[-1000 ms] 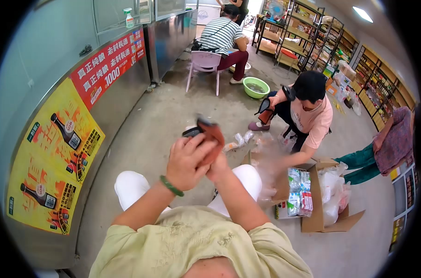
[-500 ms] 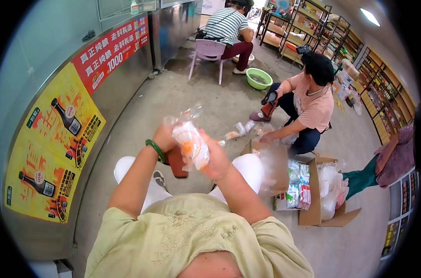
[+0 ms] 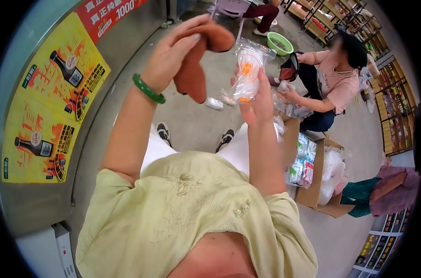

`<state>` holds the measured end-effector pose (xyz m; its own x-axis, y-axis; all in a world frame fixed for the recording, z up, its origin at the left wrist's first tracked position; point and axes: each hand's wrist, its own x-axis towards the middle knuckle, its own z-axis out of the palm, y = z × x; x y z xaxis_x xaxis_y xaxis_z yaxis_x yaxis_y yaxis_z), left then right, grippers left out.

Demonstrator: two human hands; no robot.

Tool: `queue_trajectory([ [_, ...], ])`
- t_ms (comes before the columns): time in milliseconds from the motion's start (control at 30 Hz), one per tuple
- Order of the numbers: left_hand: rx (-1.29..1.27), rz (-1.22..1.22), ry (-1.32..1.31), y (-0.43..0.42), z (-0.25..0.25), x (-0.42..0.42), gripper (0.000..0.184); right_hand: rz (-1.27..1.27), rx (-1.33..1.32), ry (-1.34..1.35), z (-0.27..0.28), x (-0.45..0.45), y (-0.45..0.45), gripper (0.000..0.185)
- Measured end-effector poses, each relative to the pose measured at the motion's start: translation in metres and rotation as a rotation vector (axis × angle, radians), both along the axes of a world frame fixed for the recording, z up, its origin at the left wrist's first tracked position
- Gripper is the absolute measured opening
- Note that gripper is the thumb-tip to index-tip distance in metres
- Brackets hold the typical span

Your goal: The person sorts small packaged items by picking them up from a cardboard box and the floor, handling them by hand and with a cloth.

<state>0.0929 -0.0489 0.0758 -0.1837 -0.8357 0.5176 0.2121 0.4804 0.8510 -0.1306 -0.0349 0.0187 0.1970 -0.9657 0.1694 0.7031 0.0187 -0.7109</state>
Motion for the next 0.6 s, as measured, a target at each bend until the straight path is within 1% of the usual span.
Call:
queue_trajectory([
  [33,0.013,0.004,-0.018,0.008,0.009,-0.010,0.040,0.007,0.009,0.006,-0.002,0.003,0.001,0.044],
  [100,-0.211,0.135,-0.252,0.010,0.006,-0.034,0.041,-0.088,0.001,0.069,-0.002,0.012,0.000,0.043],
  [133,-0.075,0.044,-0.207,0.017,0.001,-0.049,0.045,-0.080,0.000,0.073,-0.001,0.016,0.000,0.043],
  [167,-0.077,0.049,-0.204,0.021,-0.012,-0.059,0.045,-0.078,0.019,0.035,0.002,0.020,0.002,0.043],
  [200,-0.225,0.219,-0.366,0.022,-0.028,-0.069,0.047,-0.080,0.036,-0.004,0.004,0.021,0.002,0.043],
  [233,-0.378,0.385,-0.530,0.026,-0.033,-0.073,0.050,-0.084,0.028,-0.007,0.004,0.019,0.004,0.043],
  [267,-0.387,0.378,-0.527,0.030,-0.037,-0.075,0.050,-0.096,0.109,-0.065,0.003,0.015,0.007,0.044],
  [300,-0.385,0.278,-0.573,0.038,-0.040,-0.076,0.052,-0.108,0.196,-0.120,0.002,0.011,0.010,0.046],
  [333,-0.372,0.175,-0.618,0.046,-0.045,-0.075,0.054,-0.170,0.206,-0.095,0.004,0.009,0.012,0.046],
  [367,-0.359,0.163,-0.619,0.053,-0.048,-0.073,0.054,-0.178,0.221,-0.095,-0.003,0.004,0.009,0.046],
  [433,-0.193,0.019,-0.543,0.057,-0.048,-0.065,0.050,-0.116,0.202,-0.243,-0.008,-0.007,-0.003,0.045],
  [467,-0.201,0.015,-0.549,0.055,-0.052,-0.060,0.050,-0.122,0.188,-0.274,-0.007,-0.012,-0.005,0.044],
  [500,-0.084,-0.057,-0.661,0.052,-0.063,-0.055,0.046,-0.129,0.178,-0.283,-0.008,-0.019,-0.011,0.044],
  [533,0.035,-0.128,-0.771,0.048,-0.074,-0.050,0.042,0.087,0.054,-0.477,-0.008,-0.029,-0.019,0.045],
  [567,0.022,-0.132,-0.778,0.046,-0.087,-0.045,0.042,0.307,-0.078,-0.662,-0.009,-0.036,-0.026,0.045],
  [600,0.081,-0.036,-0.772,0.041,-0.101,-0.040,0.037,0.221,-0.078,-0.583,-0.004,-0.038,-0.025,0.045],
])
